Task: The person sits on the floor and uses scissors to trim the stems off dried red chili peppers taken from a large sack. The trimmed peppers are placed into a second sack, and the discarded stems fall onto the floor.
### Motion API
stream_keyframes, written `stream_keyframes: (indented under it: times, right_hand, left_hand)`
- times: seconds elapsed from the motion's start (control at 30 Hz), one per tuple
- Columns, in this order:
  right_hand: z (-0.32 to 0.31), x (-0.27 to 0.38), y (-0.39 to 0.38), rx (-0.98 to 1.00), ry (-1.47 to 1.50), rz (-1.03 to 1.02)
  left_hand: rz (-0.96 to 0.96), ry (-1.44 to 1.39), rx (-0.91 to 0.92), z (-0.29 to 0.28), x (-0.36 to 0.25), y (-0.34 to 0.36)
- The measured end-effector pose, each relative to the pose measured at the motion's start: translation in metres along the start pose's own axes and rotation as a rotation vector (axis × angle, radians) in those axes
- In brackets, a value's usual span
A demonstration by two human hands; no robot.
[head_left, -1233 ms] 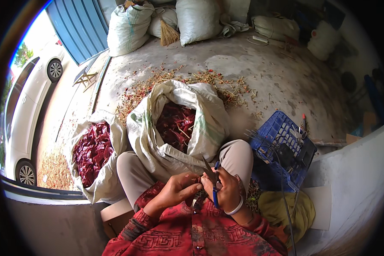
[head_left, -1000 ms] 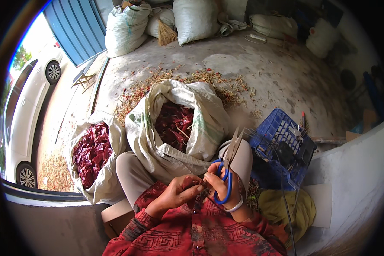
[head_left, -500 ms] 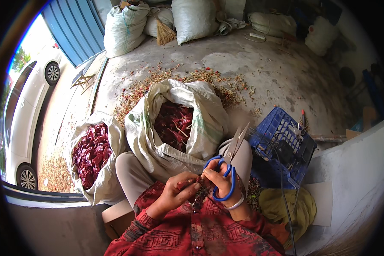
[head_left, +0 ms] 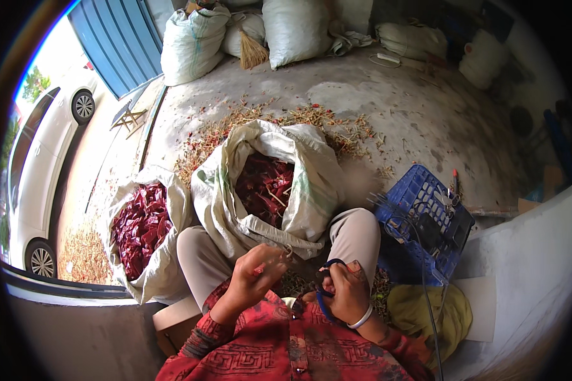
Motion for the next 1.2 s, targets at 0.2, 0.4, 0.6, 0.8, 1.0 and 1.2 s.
stream_keyframes:
  times: [0.2,0.4,0.6,0.8,1.0,1.2]
  right_hand:
    - [-0.001,-0.003,0.0,0.039,0.015,0.016]
    - [0.025,-0.003,-0.011,0.183,0.647,0.074]
    - [0.052,0.001,-0.03,0.498,1.419,0.357]
    - [0.067,0.017,-0.035,0.626,1.914,0.36]
    - [0.041,-0.008,-0.019,0.189,0.906,0.15]
    - [0.008,-0.005,-0.002,0.005,0.17,-0.07]
  left_hand:
    - [0.004,-0.071,0.023,0.001,0.001,-0.001]
    - [-0.014,-0.137,0.086,0.002,0.001,0.001]
    - [-0.013,-0.122,0.099,0.0,-0.005,0.003]
    - [0.027,-0.19,0.083,0.001,-0.007,0.003]
    - [-0.059,-0.298,0.127,0.004,0.001,-0.001]
    - [-0.198,-0.346,0.183,0.007,0.004,-0.004]
Point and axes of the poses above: each hand's wrist, its own y-axis towards the middle knuckle, its own z-axis out of the palm, x = y × z, the point moved 5 cm from there along y, towards the middle knuckle, and after that the axes turned 11 degrees about -z, right-handed, at the moved point
